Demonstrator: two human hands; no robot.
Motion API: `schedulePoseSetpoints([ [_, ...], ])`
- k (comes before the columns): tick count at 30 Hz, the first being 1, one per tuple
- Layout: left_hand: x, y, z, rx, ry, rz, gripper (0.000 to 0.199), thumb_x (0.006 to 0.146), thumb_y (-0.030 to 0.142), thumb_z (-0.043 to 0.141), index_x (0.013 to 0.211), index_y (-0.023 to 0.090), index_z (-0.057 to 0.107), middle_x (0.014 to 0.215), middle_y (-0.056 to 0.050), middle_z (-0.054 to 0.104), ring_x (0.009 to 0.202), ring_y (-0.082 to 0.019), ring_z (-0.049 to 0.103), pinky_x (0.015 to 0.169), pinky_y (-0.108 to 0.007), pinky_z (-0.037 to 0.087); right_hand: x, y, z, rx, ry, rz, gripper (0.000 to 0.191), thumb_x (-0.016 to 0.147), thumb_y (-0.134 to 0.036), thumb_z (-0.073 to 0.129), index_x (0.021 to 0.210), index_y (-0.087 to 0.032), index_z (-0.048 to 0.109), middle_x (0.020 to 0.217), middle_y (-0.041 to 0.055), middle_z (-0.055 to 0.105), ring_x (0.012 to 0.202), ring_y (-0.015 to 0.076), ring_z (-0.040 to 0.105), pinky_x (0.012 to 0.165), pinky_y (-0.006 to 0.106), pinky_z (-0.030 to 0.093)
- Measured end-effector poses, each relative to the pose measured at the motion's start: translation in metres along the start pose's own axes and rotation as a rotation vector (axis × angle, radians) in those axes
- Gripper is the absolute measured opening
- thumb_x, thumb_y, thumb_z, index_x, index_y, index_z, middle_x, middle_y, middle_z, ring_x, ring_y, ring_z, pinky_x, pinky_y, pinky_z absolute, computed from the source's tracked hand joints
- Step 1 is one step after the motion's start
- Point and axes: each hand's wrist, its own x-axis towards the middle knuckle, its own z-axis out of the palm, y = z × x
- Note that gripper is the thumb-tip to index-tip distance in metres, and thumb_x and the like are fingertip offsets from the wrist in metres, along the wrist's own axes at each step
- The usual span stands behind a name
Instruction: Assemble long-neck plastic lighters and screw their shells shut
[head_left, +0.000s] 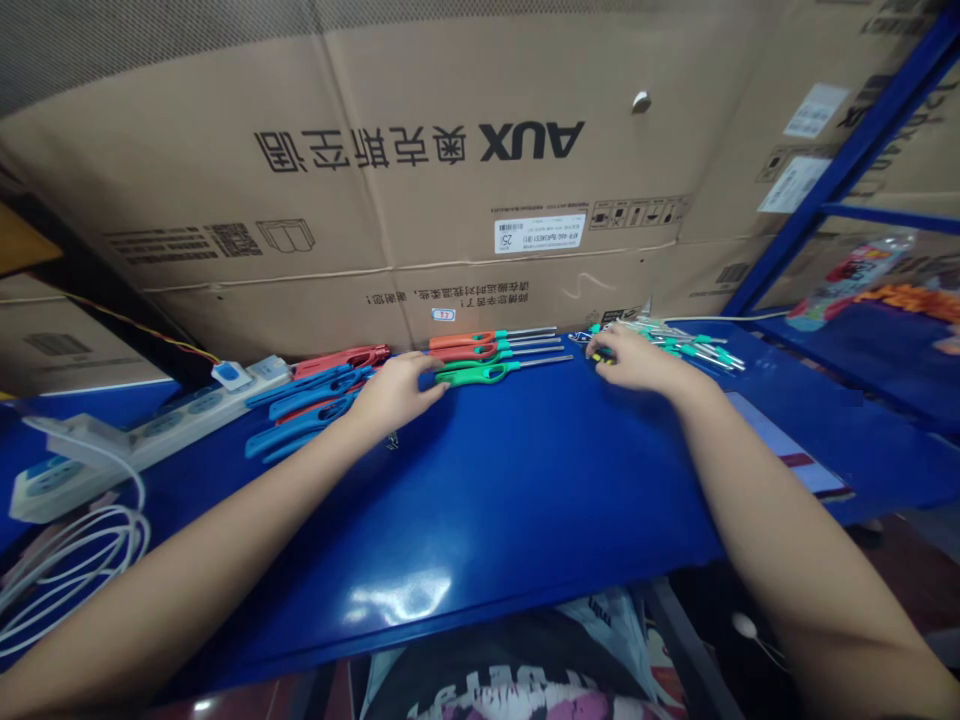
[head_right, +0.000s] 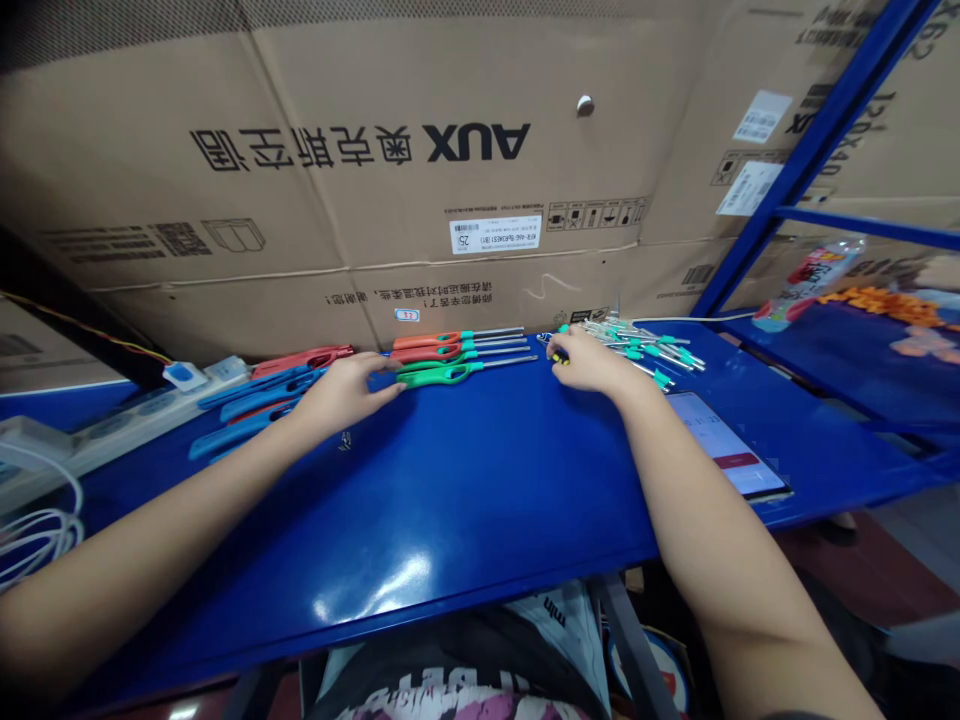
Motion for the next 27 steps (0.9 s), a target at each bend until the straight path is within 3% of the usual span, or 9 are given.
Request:
schedulePoseSetpoints([
  [4,-0.022,-0.006,-0.029,0.003,0.006,-0.035,0.035,0.090,0.043,0.054,0.106,0.018,0.072,0.113,-0.010,0.075,0.102,-0.027,0.070,0.091,-0.037,0.053,-0.001,0.005,0.008,-0.017,-0.084,-0.017,0.032,0.071,-0.007,0.061,0.097,-0.020,0.075,0.098,0.0102,0.066,0.081,0.0221,0.065,0.075,0.031,0.052],
  [7,-0.038,-0.022,-0.054,0.071,-0.003,-0.166,0.033,0.086,0.050,0.055,0.088,0.020,0.070,0.097,-0.007,0.076,0.092,-0.027,0.070,0.086,-0.036,0.052,0.000,0.000,0.006,-0.020,-0.064,-0.041,0.021,0.077,-0.014,0.061,0.092,-0.019,0.075,0.096,0.0112,0.067,0.084,0.0240,0.066,0.078,0.033,0.052],
  [10,-0.052,-0.043,-0.074,0.150,-0.024,-0.320,0.033,0.081,0.053,0.058,0.086,0.021,0.065,0.092,-0.006,0.074,0.085,-0.026,0.068,0.077,-0.034,0.050,0.000,-0.014,-0.002,0.021,0.101,-0.097,0.023,0.087,-0.024,0.055,0.099,-0.018,0.073,0.106,0.0129,0.069,0.098,0.0262,0.066,0.086,0.035,0.050],
  [12,-0.058,-0.057,-0.083,0.187,-0.085,-0.313,0.036,0.078,0.057,0.062,0.086,0.021,0.063,0.090,-0.007,0.071,0.086,-0.027,0.066,0.074,-0.034,0.049,-0.002,-0.024,-0.005,0.066,0.252,-0.110,0.029,0.090,-0.029,0.052,0.110,-0.019,0.071,0.095,0.0089,0.073,0.087,0.0237,0.068,0.077,0.033,0.050],
  [14,-0.062,-0.067,-0.086,0.223,-0.129,-0.232,0.040,0.077,0.060,0.062,0.088,0.022,0.063,0.092,-0.007,0.069,0.088,-0.027,0.065,0.075,-0.034,0.048,-0.005,-0.034,-0.005,0.069,0.333,-0.108,0.031,0.091,-0.030,0.051,0.114,-0.021,0.070,0.075,0.0032,0.071,0.068,0.0207,0.066,0.065,0.031,0.045],
  [16,-0.064,-0.074,-0.085,0.269,-0.125,-0.170,0.040,0.080,0.061,0.061,0.091,0.022,0.063,0.094,-0.007,0.068,0.091,-0.027,0.064,0.078,-0.034,0.047,-0.008,-0.042,-0.002,0.041,0.348,-0.133,0.032,0.090,-0.028,0.051,0.114,-0.023,0.071,0.067,0.0007,0.068,0.060,0.0189,0.063,0.059,0.029,0.041],
  [23,-0.068,-0.094,-0.086,0.431,-0.101,-0.194,0.033,0.087,0.045,0.050,0.103,0.021,0.065,0.106,-0.011,0.068,0.101,-0.031,0.064,0.086,-0.039,0.050,-0.009,-0.051,0.005,0.006,0.361,-0.236,0.033,0.091,-0.029,0.050,0.114,-0.022,0.072,0.068,0.0013,0.071,0.056,0.0173,0.062,0.059,0.028,0.041],
  [27,-0.074,-0.121,-0.091,0.424,-0.152,-0.278,0.044,0.075,0.038,0.056,0.114,0.019,0.064,0.117,-0.014,0.068,0.111,-0.036,0.063,0.095,-0.044,0.049,-0.010,-0.051,0.002,-0.015,0.371,-0.238,0.033,0.091,-0.029,0.050,0.113,-0.022,0.073,0.066,0.0016,0.070,0.056,0.0173,0.062,0.056,0.028,0.040],
])
